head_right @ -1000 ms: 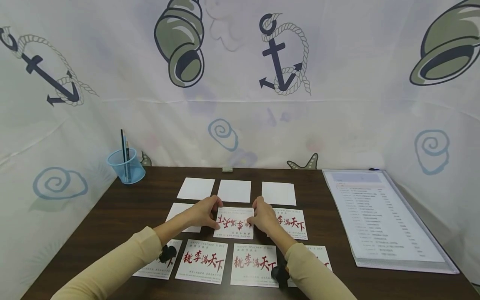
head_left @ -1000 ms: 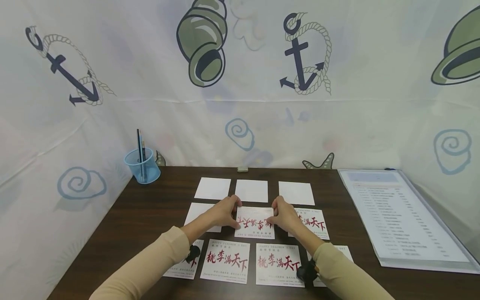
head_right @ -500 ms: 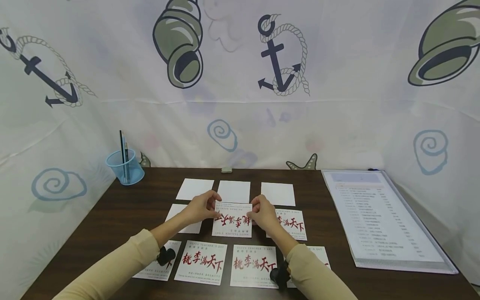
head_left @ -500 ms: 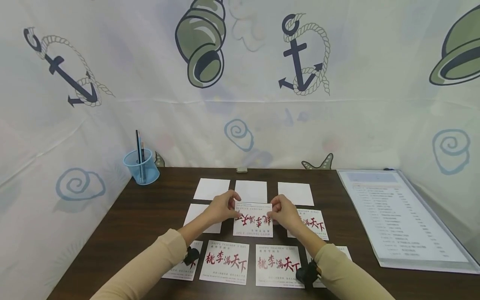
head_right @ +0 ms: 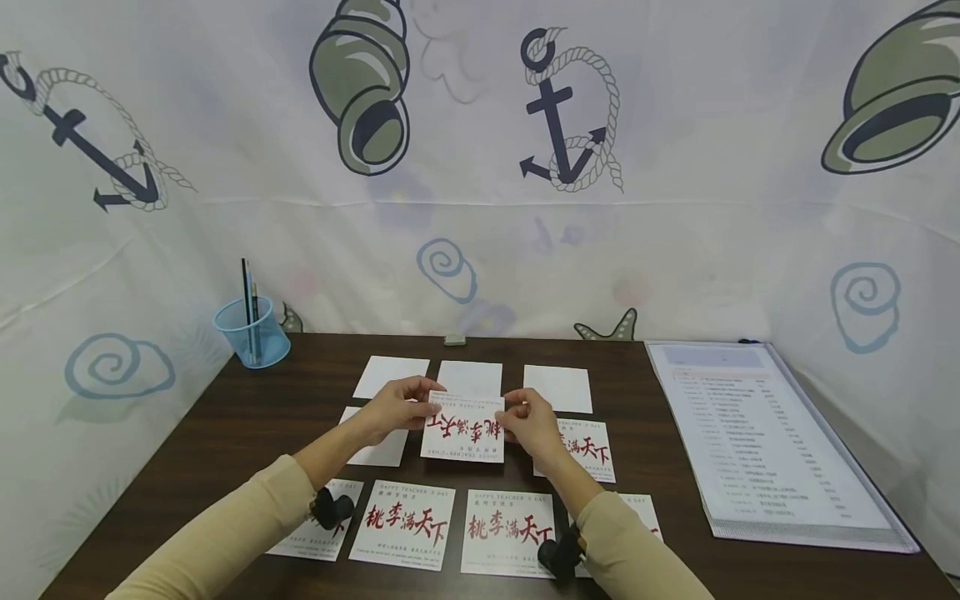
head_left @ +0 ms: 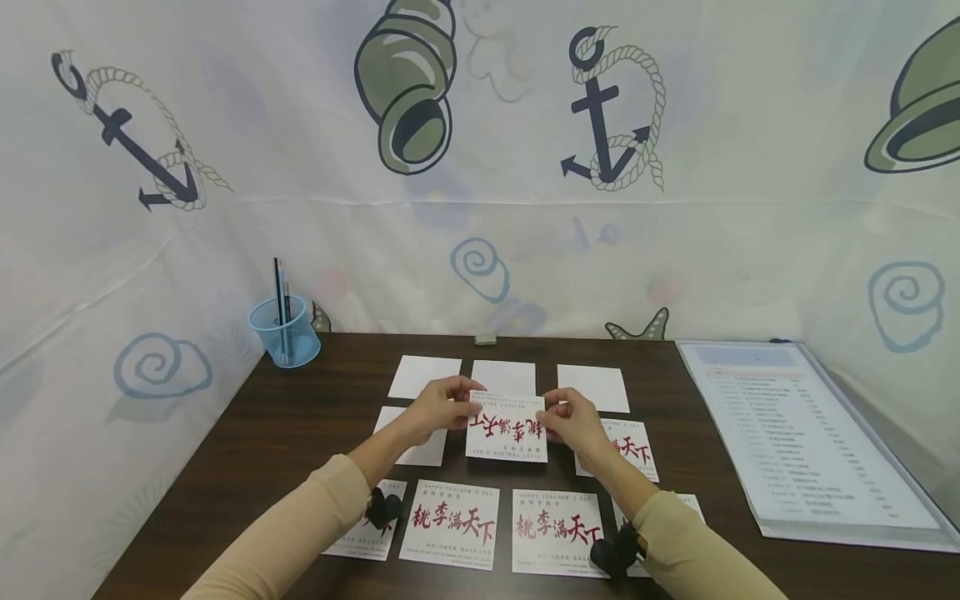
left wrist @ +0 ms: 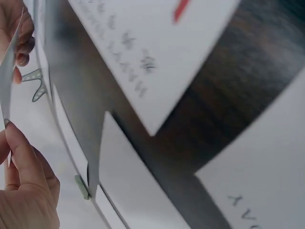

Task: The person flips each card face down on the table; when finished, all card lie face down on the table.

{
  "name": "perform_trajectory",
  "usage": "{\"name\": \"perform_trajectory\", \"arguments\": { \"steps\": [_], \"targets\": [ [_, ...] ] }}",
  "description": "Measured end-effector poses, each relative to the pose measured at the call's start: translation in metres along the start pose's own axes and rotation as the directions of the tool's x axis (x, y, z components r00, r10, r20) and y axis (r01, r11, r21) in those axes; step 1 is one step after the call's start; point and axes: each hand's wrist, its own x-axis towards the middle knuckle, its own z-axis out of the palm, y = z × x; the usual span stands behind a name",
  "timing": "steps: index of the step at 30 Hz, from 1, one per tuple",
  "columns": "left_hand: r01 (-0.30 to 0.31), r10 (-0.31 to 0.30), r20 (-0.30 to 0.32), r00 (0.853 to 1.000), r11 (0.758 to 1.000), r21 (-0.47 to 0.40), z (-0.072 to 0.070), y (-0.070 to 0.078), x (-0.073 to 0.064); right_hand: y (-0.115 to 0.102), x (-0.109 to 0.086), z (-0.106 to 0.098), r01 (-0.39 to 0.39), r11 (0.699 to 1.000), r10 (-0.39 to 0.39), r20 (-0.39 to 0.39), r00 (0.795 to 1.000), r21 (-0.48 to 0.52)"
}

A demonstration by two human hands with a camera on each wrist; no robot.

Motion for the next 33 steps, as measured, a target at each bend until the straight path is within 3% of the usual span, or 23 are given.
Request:
{"name": "perform_trajectory", "arguments": {
  "steps": [4,7,11,15,22,26,30,33],
  "targets": [
    [0.002,-0.005,-0.045,0.999,0.999,-0.054,0.0,0.006,0.002,-0.004,-0.002,0.004,0.039,0.999,-0.037,-0.118,0.992,0.012],
    [-0.008,0.001,-0.098,0.995,0.998,-0.063,0.002,0.01,0.003,-0.008,-0.005,0.013,0.116,0.993,-0.119,-0.182,0.976,-0.026],
    [-0.035,0.022,-0.157,0.987,0.996,-0.081,0.011,0.016,0.005,-0.014,-0.012,0.03,0.222,0.969,-0.236,-0.133,0.963,-0.109],
    [-0.088,0.071,-0.183,0.98,0.992,-0.087,0.021,0.024,0.006,-0.017,-0.019,0.046,0.318,0.927,-0.337,-0.064,0.939,-0.199],
    [-0.141,0.115,-0.229,0.967,0.985,-0.101,0.031,0.031,0.006,-0.019,-0.026,0.056,0.42,0.874,-0.444,-0.05,0.895,-0.245],
    [-0.178,0.148,-0.226,0.963,0.977,-0.12,0.033,0.033,0.005,-0.019,-0.025,0.056,0.483,0.831,-0.519,-0.075,0.851,-0.277],
    [-0.25,0.222,-0.199,0.954,0.96,-0.127,0.034,0.037,0.004,-0.019,-0.023,0.054,0.547,0.774,-0.604,-0.112,0.789,-0.32],
    [-0.302,0.28,-0.171,0.945,0.946,-0.119,0.035,0.039,0.004,-0.02,-0.021,0.052,0.57,0.753,-0.636,-0.144,0.758,-0.329]
  ]
}}
